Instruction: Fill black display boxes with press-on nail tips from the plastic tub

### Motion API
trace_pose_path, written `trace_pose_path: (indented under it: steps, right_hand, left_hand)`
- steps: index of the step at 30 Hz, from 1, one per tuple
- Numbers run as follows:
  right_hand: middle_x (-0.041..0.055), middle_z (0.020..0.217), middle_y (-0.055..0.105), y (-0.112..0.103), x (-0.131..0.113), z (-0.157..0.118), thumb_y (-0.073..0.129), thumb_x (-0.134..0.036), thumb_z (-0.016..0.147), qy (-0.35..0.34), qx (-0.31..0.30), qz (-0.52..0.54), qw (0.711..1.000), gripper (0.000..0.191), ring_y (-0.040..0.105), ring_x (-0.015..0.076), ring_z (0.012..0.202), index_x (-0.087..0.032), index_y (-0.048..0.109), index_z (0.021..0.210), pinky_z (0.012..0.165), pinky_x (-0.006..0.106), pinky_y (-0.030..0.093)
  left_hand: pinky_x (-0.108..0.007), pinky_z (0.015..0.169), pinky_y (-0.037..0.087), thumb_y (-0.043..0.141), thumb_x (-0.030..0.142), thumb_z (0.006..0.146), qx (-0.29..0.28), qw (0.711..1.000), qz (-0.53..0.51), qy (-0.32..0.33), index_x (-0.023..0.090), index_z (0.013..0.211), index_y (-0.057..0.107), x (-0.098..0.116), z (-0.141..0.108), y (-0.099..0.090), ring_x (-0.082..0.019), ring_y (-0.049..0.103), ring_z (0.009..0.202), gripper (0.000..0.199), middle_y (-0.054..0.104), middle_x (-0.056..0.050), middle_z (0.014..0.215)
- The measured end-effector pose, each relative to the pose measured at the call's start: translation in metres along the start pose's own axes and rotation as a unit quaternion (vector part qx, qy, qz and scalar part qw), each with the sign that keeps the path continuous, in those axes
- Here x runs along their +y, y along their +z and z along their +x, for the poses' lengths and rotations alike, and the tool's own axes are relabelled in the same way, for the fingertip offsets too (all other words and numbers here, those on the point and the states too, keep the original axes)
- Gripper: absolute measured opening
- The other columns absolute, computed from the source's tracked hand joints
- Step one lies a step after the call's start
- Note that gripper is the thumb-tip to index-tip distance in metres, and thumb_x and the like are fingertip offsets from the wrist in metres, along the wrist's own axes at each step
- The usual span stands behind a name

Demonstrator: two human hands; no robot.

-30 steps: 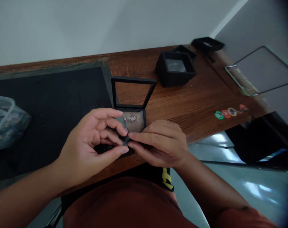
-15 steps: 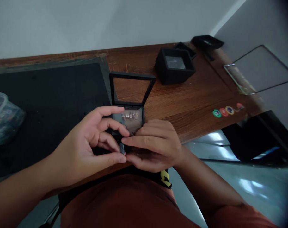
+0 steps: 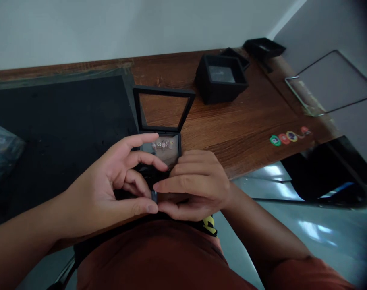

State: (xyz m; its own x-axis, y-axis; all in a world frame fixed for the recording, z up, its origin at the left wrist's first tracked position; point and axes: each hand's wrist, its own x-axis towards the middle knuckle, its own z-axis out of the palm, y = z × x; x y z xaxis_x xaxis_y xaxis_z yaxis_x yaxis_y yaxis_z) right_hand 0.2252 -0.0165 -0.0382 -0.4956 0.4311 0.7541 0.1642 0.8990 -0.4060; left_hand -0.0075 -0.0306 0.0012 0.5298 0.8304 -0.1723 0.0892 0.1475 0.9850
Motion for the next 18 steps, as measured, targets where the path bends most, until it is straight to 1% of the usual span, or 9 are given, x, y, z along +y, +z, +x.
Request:
trace_pose_path:
  steps: [3,5,9,12,14,16,18]
  right_hand:
    - [-0.0076,0.071,0.072,0.0008,0.0004,0.0003,0.08,-0.033,0.091,0.011,0.001,0.011,1.0,0.017,0.066,0.0077,0.061,-0.021,0.073,0.1,0.06,0.027,0.045]
    - [-0.0071,0.072,0.072,0.0007,0.0005,0.0003,0.081,-0.033,0.089,0.01,0.005,0.009,1.0,0.019,0.067,0.0079,0.062,-0.02,0.073,0.101,0.06,0.027,0.046]
    - [-0.0065,0.07,0.071,-0.0007,-0.0012,0.0017,0.08,-0.036,0.089,0.021,0.009,-0.012,1.0,0.019,0.066,0.0084,0.06,-0.021,0.074,0.098,0.059,0.027,0.045]
    - [-0.0062,0.07,0.072,-0.0012,-0.0033,0.0034,0.079,-0.035,0.088,0.04,0.002,-0.017,0.999,0.017,0.065,0.0086,0.059,-0.022,0.072,0.097,0.057,0.027,0.043]
    - [-0.0068,0.069,0.071,-0.0016,-0.0042,0.0039,0.078,-0.033,0.086,0.049,0.011,-0.009,0.999,0.015,0.063,0.0084,0.056,-0.022,0.072,0.096,0.057,0.028,0.043]
    - [-0.0073,0.068,0.071,-0.0028,-0.0043,0.004,0.077,-0.03,0.085,0.063,0.032,0.009,0.997,0.015,0.061,0.008,0.054,-0.022,0.072,0.097,0.057,0.027,0.045]
    - [-0.0072,0.068,0.07,-0.0057,-0.0038,0.004,0.079,-0.028,0.083,0.08,0.056,0.007,0.995,0.017,0.059,0.008,0.054,-0.022,0.073,0.098,0.058,0.027,0.046]
  left_hand:
    - [-0.024,0.063,0.071,0.092,0.01,0.075,0.0,1.0,-0.022,0.005,0.043,0.146,0.054,-0.0014,0.0027,0.0001,-0.015,0.079,0.062,0.087,0.077,-0.003,0.12]
    - [-0.024,0.062,0.071,0.092,0.012,0.077,-0.003,0.999,-0.029,0.015,0.043,0.146,0.055,-0.003,0.0041,-0.0004,-0.015,0.079,0.062,0.084,0.078,-0.003,0.121]
    - [-0.023,0.062,0.07,0.086,0.015,0.085,-0.007,1.0,-0.002,0.026,0.041,0.147,0.055,-0.0042,0.003,-0.0012,-0.015,0.08,0.067,0.074,0.078,-0.005,0.126]
    - [-0.023,0.062,0.07,0.085,0.016,0.087,0.002,1.0,0.014,0.017,0.042,0.146,0.056,-0.0024,0.0013,-0.0008,-0.015,0.08,0.067,0.07,0.078,-0.003,0.125]
    - [-0.025,0.063,0.07,0.083,0.017,0.088,0.016,0.999,0.025,0.015,0.041,0.145,0.057,-0.0002,0.0013,-0.0011,-0.015,0.079,0.066,0.067,0.077,-0.003,0.125]
    - [-0.024,0.06,0.069,0.08,0.02,0.091,0.031,0.999,0.034,0.027,0.039,0.142,0.059,0.0022,0.0022,-0.0033,-0.012,0.076,0.061,0.058,0.078,-0.003,0.122]
    - [-0.02,0.052,0.062,0.076,0.025,0.095,0.053,0.996,0.053,0.05,0.035,0.138,0.063,0.0038,0.0031,-0.0075,-0.008,0.067,0.055,0.046,0.078,-0.003,0.115]
